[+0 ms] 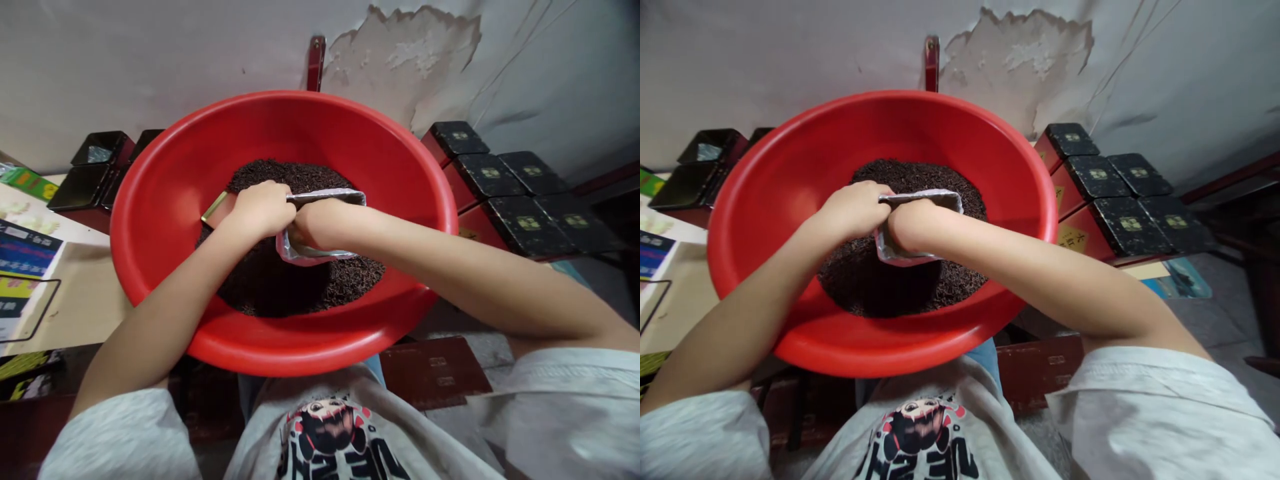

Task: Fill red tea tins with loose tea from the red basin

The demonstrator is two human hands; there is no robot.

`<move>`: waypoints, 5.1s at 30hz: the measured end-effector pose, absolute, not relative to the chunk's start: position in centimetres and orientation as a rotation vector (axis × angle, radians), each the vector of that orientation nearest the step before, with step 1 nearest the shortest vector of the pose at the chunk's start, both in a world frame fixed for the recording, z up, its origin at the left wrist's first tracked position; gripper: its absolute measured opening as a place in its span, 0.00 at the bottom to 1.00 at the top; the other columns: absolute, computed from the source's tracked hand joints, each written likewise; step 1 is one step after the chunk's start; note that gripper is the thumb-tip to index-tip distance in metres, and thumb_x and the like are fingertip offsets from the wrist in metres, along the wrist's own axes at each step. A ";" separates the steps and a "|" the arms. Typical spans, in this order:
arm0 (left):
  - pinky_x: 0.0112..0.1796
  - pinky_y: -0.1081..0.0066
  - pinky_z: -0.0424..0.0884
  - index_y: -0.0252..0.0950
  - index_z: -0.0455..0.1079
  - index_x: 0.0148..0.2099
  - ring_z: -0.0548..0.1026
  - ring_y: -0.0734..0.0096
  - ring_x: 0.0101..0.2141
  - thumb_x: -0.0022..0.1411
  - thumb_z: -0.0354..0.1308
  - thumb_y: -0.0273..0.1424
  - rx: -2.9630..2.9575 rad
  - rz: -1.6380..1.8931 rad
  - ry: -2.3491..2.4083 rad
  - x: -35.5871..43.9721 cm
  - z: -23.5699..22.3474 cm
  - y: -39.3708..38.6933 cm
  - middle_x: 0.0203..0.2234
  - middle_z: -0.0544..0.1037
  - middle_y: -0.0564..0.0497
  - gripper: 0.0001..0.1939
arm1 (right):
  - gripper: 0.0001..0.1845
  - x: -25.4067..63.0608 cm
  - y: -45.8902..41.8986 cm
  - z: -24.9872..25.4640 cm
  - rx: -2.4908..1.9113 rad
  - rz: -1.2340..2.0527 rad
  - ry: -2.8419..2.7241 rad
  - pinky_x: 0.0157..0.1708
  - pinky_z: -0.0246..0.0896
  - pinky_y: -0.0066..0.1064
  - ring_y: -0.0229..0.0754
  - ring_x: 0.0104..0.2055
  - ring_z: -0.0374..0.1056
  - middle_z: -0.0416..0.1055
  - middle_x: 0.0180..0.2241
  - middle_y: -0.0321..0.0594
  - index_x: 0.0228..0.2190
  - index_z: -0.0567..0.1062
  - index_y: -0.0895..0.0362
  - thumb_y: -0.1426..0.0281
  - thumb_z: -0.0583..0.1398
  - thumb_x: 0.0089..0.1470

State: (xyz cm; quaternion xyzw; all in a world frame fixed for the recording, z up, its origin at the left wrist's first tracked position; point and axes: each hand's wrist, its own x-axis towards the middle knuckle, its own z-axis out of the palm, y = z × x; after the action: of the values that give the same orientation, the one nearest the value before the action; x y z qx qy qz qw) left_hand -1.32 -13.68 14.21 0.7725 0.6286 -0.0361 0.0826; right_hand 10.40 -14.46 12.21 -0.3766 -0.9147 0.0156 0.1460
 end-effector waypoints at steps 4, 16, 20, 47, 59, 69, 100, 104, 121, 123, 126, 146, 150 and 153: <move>0.32 0.66 0.69 0.34 0.74 0.37 0.75 0.56 0.33 0.53 0.45 0.31 2.212 -0.261 1.885 -1.7 14.4 -13.6 0.32 0.78 0.40 0.17 | 0.16 12.6 -17.7 17.1 -1.669 -0.159 -2.590 0.29 0.62 0.34 0.46 0.30 0.70 0.73 0.28 0.49 0.33 0.73 0.63 0.62 0.60 0.47; 0.38 0.67 0.69 0.33 0.74 0.39 0.75 0.61 0.36 0.51 0.47 0.23 2.140 0.045 1.942 -1.7 15.1 -13.7 0.32 0.78 0.43 0.17 | 0.11 14.2 -10.8 17.1 -2.090 0.110 -2.813 0.28 0.62 0.31 0.45 0.32 0.69 0.72 0.28 0.47 0.32 0.76 0.60 0.76 0.55 0.46; 0.45 0.64 0.67 0.36 0.69 0.49 0.73 0.62 0.41 0.55 0.45 0.22 2.227 0.417 2.037 -2.4 14.0 -11.8 0.38 0.77 0.46 0.21 | 0.19 13.2 -11.0 17.8 -2.027 -0.168 -2.541 0.35 0.64 0.37 0.53 0.41 0.70 0.72 0.37 0.55 0.40 0.73 0.65 0.81 0.51 0.47; 0.38 0.66 0.68 0.24 0.36 0.65 0.75 0.60 0.38 0.57 0.43 0.19 2.329 -0.145 2.037 -2.8 5.1 -11.7 0.37 0.76 0.34 0.35 | 0.32 12.0 -10.6 5.4 -1.949 -0.041 -2.643 0.36 0.59 0.35 0.49 0.39 0.70 0.71 0.39 0.63 0.60 0.45 0.72 0.83 0.41 0.54; 0.43 0.64 0.64 0.35 0.69 0.44 0.71 0.61 0.42 0.57 0.49 0.32 3.006 -0.169 0.457 -0.8 4.6 -20.4 0.42 0.74 0.43 0.14 | 0.32 12.0 -11.4 6.3 -1.854 -0.079 -2.690 0.40 0.57 0.37 0.50 0.40 0.70 0.72 0.39 0.60 0.59 0.48 0.74 0.79 0.46 0.53; 0.60 0.64 0.48 0.54 0.66 0.52 0.58 0.70 0.59 0.48 0.54 0.27 2.566 -0.149 0.080 -1.6 -0.8 -15.1 0.56 0.65 0.58 0.28 | 0.30 12.2 -11.0 7.1 -1.824 -0.066 -2.707 0.39 0.58 0.36 0.48 0.39 0.71 0.72 0.40 0.59 0.60 0.49 0.69 0.80 0.43 0.54; 0.50 0.48 0.59 0.25 0.56 0.58 0.56 0.41 0.57 0.60 0.40 0.42 1.212 -0.095 2.518 -6.8 1.1 -14.6 0.57 0.58 0.30 0.30 | 0.44 13.9 -8.1 6.7 -1.811 0.604 -2.575 0.42 0.57 0.39 0.53 0.46 0.64 0.63 0.50 0.62 0.61 0.37 0.68 0.67 0.53 0.51; 0.46 0.49 0.63 0.27 0.60 0.54 0.62 0.41 0.52 0.61 0.40 0.38 1.349 -0.015 2.509 -5.0 1.7 -17.1 0.52 0.63 0.31 0.25 | 0.43 12.8 -8.5 5.9 -1.876 0.643 -2.518 0.41 0.58 0.37 0.49 0.43 0.67 0.67 0.47 0.63 0.60 0.28 0.74 0.77 0.48 0.50; 0.56 0.43 0.46 0.38 0.58 0.60 0.47 0.43 0.59 0.54 0.53 0.40 2.600 0.086 1.233 -4.1 0.3 -18.9 0.60 0.54 0.38 0.31 | 0.43 13.3 -8.2 6.3 -1.818 0.664 -2.616 0.42 0.58 0.37 0.51 0.46 0.66 0.65 0.49 0.67 0.59 0.26 0.76 0.77 0.48 0.51; 0.56 0.39 0.39 0.40 0.59 0.60 0.47 0.43 0.60 0.55 0.51 0.40 2.715 -0.008 1.006 -4.0 1.0 -18.3 0.60 0.56 0.40 0.30 | 0.43 13.3 -8.2 6.3 -1.824 0.664 -2.616 0.43 0.58 0.37 0.50 0.46 0.66 0.65 0.49 0.66 0.59 0.25 0.75 0.77 0.48 0.51; 0.59 0.47 0.35 0.42 0.59 0.60 0.49 0.55 0.62 0.57 0.48 0.36 2.783 -0.212 0.327 -4.1 1.4 -18.1 0.60 0.59 0.46 0.27 | 0.44 13.3 -8.2 6.3 -1.832 0.675 -2.622 0.44 0.57 0.36 0.50 0.47 0.65 0.64 0.50 0.66 0.59 0.25 0.74 0.77 0.48 0.51; 0.47 0.57 0.65 0.31 0.59 0.58 0.69 0.53 0.50 0.61 0.47 0.32 2.959 -0.255 1.315 -0.6 3.6 -13.1 0.51 0.68 0.36 0.24 | 0.42 14.0 -7.5 6.4 -1.785 0.659 -2.634 0.46 0.58 0.42 0.56 0.50 0.65 0.62 0.52 0.66 0.60 0.29 0.72 0.74 0.48 0.52; 0.58 0.60 0.51 0.40 0.60 0.59 0.61 0.63 0.57 0.60 0.48 0.33 3.055 -0.198 0.106 -0.4 0.3 -17.7 0.56 0.66 0.45 0.23 | 0.43 14.3 -7.3 6.3 -1.779 0.631 -2.684 0.47 0.58 0.42 0.54 0.50 0.64 0.61 0.53 0.67 0.60 0.28 0.72 0.76 0.48 0.51; 0.59 0.58 0.49 0.40 0.60 0.59 0.58 0.63 0.59 0.60 0.49 0.35 3.016 -0.316 -0.134 -1.1 -2.0 -17.4 0.58 0.62 0.45 0.24 | 0.42 14.2 -7.4 6.4 -1.777 0.643 -2.690 0.47 0.58 0.41 0.54 0.50 0.64 0.61 0.52 0.67 0.60 0.27 0.74 0.76 0.47 0.52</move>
State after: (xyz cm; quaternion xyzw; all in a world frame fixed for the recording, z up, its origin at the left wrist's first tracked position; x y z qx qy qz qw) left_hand -1.12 -17.35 -2.01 0.9922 -0.0441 -0.1041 0.0531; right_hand 14.21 -7.41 6.35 -0.5390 -0.8162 0.1950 -0.0727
